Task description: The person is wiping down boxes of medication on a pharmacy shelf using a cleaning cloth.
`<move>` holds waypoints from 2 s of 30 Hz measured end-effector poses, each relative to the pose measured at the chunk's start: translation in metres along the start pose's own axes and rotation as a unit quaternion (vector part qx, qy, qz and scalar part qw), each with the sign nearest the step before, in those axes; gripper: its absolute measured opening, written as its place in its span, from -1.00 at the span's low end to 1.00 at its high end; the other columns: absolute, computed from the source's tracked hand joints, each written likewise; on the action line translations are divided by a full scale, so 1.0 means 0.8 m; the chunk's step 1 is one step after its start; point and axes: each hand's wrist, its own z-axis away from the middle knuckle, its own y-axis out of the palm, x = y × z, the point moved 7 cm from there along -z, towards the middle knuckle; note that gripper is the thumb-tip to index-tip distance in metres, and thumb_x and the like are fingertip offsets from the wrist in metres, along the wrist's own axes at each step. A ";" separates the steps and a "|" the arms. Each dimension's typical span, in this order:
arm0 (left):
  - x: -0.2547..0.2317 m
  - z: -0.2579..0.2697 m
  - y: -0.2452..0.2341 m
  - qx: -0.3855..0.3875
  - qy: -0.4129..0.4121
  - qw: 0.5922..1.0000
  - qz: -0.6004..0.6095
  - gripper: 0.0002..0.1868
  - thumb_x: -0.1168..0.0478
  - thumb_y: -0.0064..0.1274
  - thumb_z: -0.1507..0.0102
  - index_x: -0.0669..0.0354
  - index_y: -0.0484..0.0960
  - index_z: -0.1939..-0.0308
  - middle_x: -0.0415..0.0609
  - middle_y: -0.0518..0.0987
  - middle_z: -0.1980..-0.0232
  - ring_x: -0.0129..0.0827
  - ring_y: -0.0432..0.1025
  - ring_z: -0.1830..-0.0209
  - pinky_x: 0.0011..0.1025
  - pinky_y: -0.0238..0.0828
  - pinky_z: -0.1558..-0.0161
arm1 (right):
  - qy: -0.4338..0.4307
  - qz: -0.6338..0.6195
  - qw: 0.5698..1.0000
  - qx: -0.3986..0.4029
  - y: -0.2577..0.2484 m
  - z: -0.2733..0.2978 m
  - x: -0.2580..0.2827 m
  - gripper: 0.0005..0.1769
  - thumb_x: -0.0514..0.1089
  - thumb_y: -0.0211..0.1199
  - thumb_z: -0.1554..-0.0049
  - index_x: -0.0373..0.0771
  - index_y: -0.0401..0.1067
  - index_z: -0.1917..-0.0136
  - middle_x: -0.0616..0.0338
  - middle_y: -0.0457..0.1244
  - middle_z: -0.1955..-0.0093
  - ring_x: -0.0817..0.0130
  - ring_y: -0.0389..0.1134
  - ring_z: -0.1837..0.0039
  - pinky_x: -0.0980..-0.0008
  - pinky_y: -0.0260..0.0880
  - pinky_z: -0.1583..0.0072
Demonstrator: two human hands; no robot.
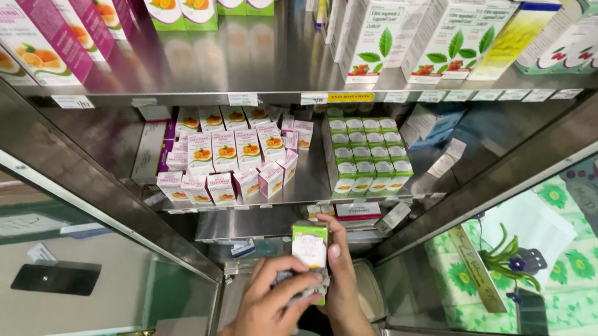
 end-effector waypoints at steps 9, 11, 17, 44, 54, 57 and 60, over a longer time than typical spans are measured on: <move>0.013 -0.008 0.024 -0.031 0.011 0.999 0.009 -0.62 0.36 0.39 -0.11 0.18 0.68 0.01 0.07 0.51 -0.04 -0.16 0.44 -0.01 -0.29 0.54 -0.03 | 0.018 -0.074 0.996 0.050 -0.007 -0.001 0.000 -0.24 0.32 0.17 -0.21 -0.32 0.22 -0.39 0.03 0.30 -0.12 0.36 0.34 -0.07 0.43 0.35 -0.09; 0.012 -0.002 0.030 -0.034 0.010 0.999 0.009 -0.54 0.36 0.44 -0.03 0.09 0.67 0.01 0.05 0.51 -0.05 -0.19 0.41 0.01 -0.30 0.56 0.00 | 0.004 -0.050 0.997 0.055 -0.013 -0.011 0.004 -0.23 0.34 0.15 -0.22 -0.30 0.22 -0.40 -0.02 0.33 -0.19 0.35 0.35 -0.10 0.40 0.37 -0.10; 0.022 -0.050 0.049 -0.006 0.027 1.000 0.007 -0.55 0.41 0.42 -0.06 0.08 0.66 0.00 -0.01 0.51 0.02 -0.24 0.41 0.08 -0.38 0.50 -0.03 | 0.010 -0.138 0.990 0.021 -0.031 -0.013 -0.009 -0.30 0.22 0.11 -0.28 -0.35 0.23 -0.43 -0.05 0.33 -0.12 0.30 0.40 -0.07 0.43 0.39 -0.08; 0.025 -0.069 0.096 -0.081 0.027 0.996 -0.005 -0.62 0.46 0.39 -0.16 0.16 0.70 -0.03 -0.02 0.54 0.02 -0.20 0.51 0.04 -0.34 0.56 -0.03 | 0.034 -0.170 0.982 0.079 -0.096 -0.047 -0.006 -0.32 0.19 0.22 -0.26 -0.36 0.25 -0.40 -0.14 0.28 -0.28 0.16 0.38 -0.24 0.29 0.42 -0.20; 0.032 -0.080 0.107 -0.044 0.020 0.999 0.005 -0.55 0.40 0.46 -0.07 0.13 0.70 -0.01 -0.02 0.53 0.04 -0.21 0.48 0.03 -0.33 0.53 -0.02 | -0.003 -0.143 0.985 0.098 -0.109 -0.063 -0.002 -0.32 0.23 0.11 -0.30 -0.36 0.25 -0.40 -0.02 0.26 -0.22 0.26 0.31 -0.19 0.33 0.31 -0.18; 0.034 -0.074 0.110 -0.082 0.033 0.996 -0.022 -0.52 0.42 0.45 -0.06 0.13 0.68 -0.04 -0.01 0.54 0.04 -0.23 0.48 0.05 -0.38 0.56 0.01 | -0.010 -0.144 0.979 0.143 -0.096 -0.061 0.011 -0.36 0.20 0.04 -0.35 -0.37 0.24 -0.42 -0.07 0.25 -0.30 0.20 0.32 -0.27 0.25 0.34 -0.26; 0.015 -0.052 0.119 -0.063 0.022 0.998 -0.016 -0.54 0.40 0.45 -0.07 0.11 0.69 -0.03 -0.02 0.53 0.04 -0.23 0.46 0.07 -0.36 0.54 0.04 | -0.004 -0.122 0.986 0.109 -0.104 -0.069 0.008 -0.33 0.28 0.05 -0.31 -0.33 0.25 -0.38 -0.01 0.32 -0.17 0.32 0.35 -0.07 0.36 0.36 -0.04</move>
